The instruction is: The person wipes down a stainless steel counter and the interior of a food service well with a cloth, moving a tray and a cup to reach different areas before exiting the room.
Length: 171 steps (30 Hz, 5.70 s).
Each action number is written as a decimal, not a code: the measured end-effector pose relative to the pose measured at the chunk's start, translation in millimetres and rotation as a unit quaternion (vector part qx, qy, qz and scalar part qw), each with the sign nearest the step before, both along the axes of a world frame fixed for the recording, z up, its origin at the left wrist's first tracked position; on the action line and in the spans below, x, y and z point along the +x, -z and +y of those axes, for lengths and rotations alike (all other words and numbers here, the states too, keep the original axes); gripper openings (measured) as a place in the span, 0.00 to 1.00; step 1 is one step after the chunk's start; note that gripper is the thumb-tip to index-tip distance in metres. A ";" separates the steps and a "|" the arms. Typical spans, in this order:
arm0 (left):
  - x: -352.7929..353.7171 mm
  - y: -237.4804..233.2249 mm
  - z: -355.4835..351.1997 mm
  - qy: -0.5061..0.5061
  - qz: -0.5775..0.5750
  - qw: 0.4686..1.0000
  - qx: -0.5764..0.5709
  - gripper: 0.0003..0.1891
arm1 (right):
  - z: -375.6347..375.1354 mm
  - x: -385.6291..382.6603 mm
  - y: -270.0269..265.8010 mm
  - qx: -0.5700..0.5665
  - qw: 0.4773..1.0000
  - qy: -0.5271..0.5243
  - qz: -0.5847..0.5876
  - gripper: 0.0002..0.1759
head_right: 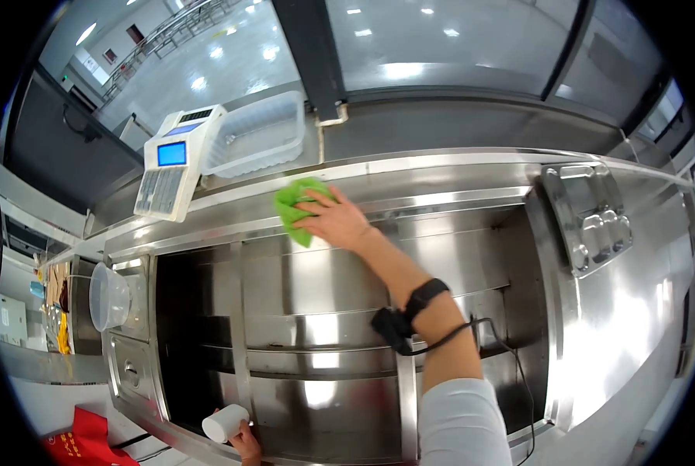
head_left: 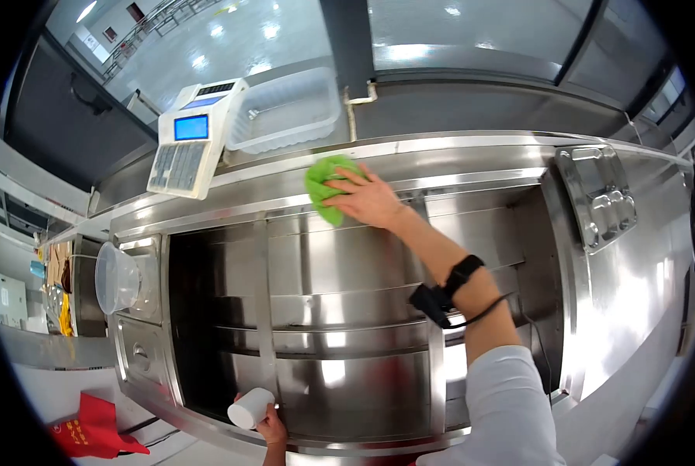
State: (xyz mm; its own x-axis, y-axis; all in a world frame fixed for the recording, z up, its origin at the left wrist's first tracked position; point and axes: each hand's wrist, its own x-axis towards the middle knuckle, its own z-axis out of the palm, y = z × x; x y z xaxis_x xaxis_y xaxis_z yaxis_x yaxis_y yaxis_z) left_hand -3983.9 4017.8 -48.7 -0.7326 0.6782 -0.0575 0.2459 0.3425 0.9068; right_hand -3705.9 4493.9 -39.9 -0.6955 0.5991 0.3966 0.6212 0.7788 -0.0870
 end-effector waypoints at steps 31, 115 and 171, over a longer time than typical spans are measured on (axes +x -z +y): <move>-26.6 29.6 -11.4 0.057 -0.088 0.992 0.071 0.18 | -414.5 355.4 -23.8 -0.045 0.848 0.521 -0.088 0.23; -312.3 -26.6 -97.5 0.279 0.110 0.946 0.126 0.38 | -480.1 -250.7 -46.2 -0.221 0.929 0.263 0.136 0.17; -353.4 -27.6 -70.6 0.216 0.283 0.934 -0.039 0.31 | -16.4 -335.8 1.1 -0.013 0.965 0.171 0.198 0.16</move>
